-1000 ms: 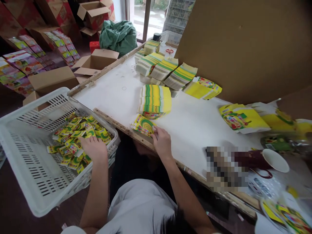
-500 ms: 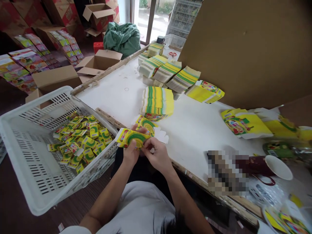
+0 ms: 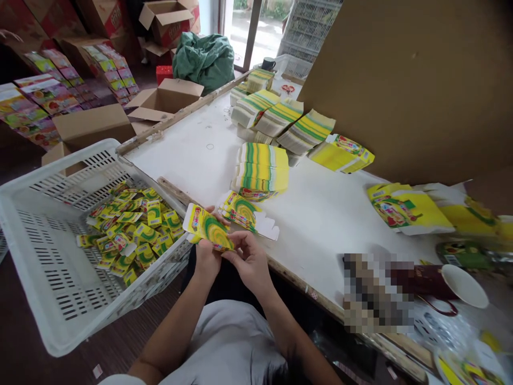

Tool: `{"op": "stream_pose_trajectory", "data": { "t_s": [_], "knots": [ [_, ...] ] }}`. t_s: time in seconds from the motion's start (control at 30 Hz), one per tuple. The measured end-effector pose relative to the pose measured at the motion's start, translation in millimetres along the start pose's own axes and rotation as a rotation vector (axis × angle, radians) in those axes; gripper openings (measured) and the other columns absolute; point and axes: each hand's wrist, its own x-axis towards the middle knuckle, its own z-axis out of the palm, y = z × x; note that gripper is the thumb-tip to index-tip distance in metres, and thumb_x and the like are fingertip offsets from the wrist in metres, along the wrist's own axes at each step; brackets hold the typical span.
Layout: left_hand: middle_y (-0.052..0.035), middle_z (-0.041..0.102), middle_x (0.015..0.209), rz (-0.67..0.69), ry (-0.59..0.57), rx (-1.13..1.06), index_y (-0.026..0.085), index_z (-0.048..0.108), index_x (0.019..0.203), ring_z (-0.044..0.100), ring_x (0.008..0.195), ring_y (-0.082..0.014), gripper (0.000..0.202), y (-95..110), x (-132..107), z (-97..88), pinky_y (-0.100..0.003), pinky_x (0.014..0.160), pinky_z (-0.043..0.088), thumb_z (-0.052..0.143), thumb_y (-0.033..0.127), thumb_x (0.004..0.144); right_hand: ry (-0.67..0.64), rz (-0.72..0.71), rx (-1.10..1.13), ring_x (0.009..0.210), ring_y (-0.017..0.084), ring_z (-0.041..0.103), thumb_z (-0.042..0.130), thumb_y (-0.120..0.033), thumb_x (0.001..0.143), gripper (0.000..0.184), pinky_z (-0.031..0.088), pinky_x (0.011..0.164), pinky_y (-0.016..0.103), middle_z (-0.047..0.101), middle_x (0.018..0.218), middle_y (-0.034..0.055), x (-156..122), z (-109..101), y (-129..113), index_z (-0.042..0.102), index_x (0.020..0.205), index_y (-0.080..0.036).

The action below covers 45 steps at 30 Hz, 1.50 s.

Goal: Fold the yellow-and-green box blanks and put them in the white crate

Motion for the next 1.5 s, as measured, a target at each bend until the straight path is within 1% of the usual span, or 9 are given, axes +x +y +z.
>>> {"op": "stream_pose_trajectory", "data": {
  "t_s": [0.37, 0.57, 0.7, 0.8, 0.9, 1.0, 1.17, 1.37, 1.5],
  "knots": [
    [0.0033, 0.058, 0.069, 0.121, 0.011, 0.090, 0.019, 0.063, 0.077, 0.054, 0.061, -0.0110, 0.051, 5, 2, -8.7, -0.023, 0.061, 0.050, 0.091, 0.051, 0.048, 0.104, -0.082, -0.098, 0.077, 0.017, 0.065, 0.067, -0.029, 0.085, 0.014, 0.055, 0.069, 0.030, 0.070, 0.087, 0.0018, -2, 3, -3, 0.070, 0.097, -0.023],
    [0.0029, 0.062, 0.064, 0.161, 0.122, 0.192, 0.015, 0.064, 0.064, 0.055, 0.059, -0.0075, 0.034, 5, 10, -18.6, -0.017, 0.061, 0.050, 0.085, 0.042, 0.070, 0.157, -0.126, -0.103, 0.064, 0.016, 0.065, 0.072, -0.044, 0.082, 0.020, 0.056, 0.060, 0.029, 0.069, 0.072, -0.0011, 4, -12, -4, 0.072, 0.084, -0.023],
    [-0.0028, 0.068, 0.109, 0.460, 0.112, 0.414, 0.021, 0.069, 0.109, 0.064, 0.103, -0.0147, 0.036, 28, 0, -17.5, -0.025, 0.092, 0.052, 0.082, 0.028, 0.076, 0.330, -0.224, -0.265, 0.080, 0.021, 0.065, 0.067, -0.036, 0.088, 0.013, 0.055, 0.079, 0.038, 0.072, 0.081, 0.0031, 4, -29, -5, 0.077, 0.088, -0.027],
    [-0.0067, 0.061, 0.128, 0.629, -0.099, 0.668, 0.025, 0.062, 0.125, 0.054, 0.128, -0.0268, 0.069, 48, -10, -11.3, -0.042, 0.113, 0.041, 0.091, 0.024, 0.062, 0.332, -0.318, -0.467, 0.093, 0.023, 0.063, 0.063, -0.027, 0.091, 0.018, 0.044, 0.103, 0.050, 0.075, 0.086, 0.0025, 3, -44, -8, 0.079, 0.088, -0.034],
    [-0.0111, 0.063, 0.129, 0.371, -0.413, 0.963, 0.023, 0.064, 0.123, 0.053, 0.129, -0.0374, 0.087, 52, -11, -6.1, -0.053, 0.117, 0.034, 0.098, 0.024, 0.042, 0.152, -0.505, -0.685, 0.099, 0.021, 0.064, 0.057, -0.022, 0.095, 0.029, 0.030, 0.118, 0.053, 0.076, 0.086, -0.0033, -3, -50, -12, 0.078, 0.090, -0.041],
    [-0.0089, 0.071, 0.113, 0.108, -0.545, 1.042, 0.024, 0.067, 0.117, 0.065, 0.109, -0.0339, 0.073, 36, -6, -8.7, -0.050, 0.104, 0.047, 0.094, 0.025, 0.050, 0.090, -0.572, -0.666, 0.115, 0.021, 0.062, 0.058, -0.020, 0.094, 0.029, 0.020, 0.124, 0.053, 0.075, 0.096, -0.0048, -12, -48, -13, 0.075, 0.096, -0.043],
    [-0.0073, 0.072, 0.103, 0.175, -0.498, 1.158, 0.024, 0.063, 0.118, 0.070, 0.093, -0.0287, 0.065, 9, -10, -17.7, -0.038, 0.083, 0.056, 0.090, 0.035, 0.059, 0.408, -0.248, -0.187, 0.146, 0.029, 0.039, 0.063, -0.045, 0.091, 0.067, 0.036, 0.119, 0.054, 0.043, 0.156, 0.0113, -14, -41, -6, 0.038, 0.150, -0.026],
    [-0.0102, 0.063, 0.131, 0.347, -0.697, 1.154, 0.030, 0.042, 0.144, 0.067, 0.114, -0.0283, 0.080, 5, -15, -16.7, -0.036, 0.092, 0.055, 0.080, 0.029, 0.074, 0.012, 0.040, 0.072, 0.127, 0.024, 0.062, 0.052, -0.056, 0.095, 0.047, 0.049, 0.112, 0.043, 0.067, 0.133, 0.0082, 1, -36, -4, 0.062, 0.128, -0.024],
    [-0.0072, 0.065, 0.118, 0.414, -0.687, 1.199, 0.028, 0.052, 0.128, 0.068, 0.108, -0.0259, 0.058, 3, -16, -18.3, -0.034, 0.083, 0.058, 0.075, 0.024, 0.074, -0.072, 0.090, 0.240, 0.125, 0.027, 0.064, 0.059, -0.062, 0.090, 0.062, 0.051, 0.110, 0.046, 0.069, 0.132, 0.0105, 4, -35, 2, 0.056, 0.138, -0.023]
  ]
}}
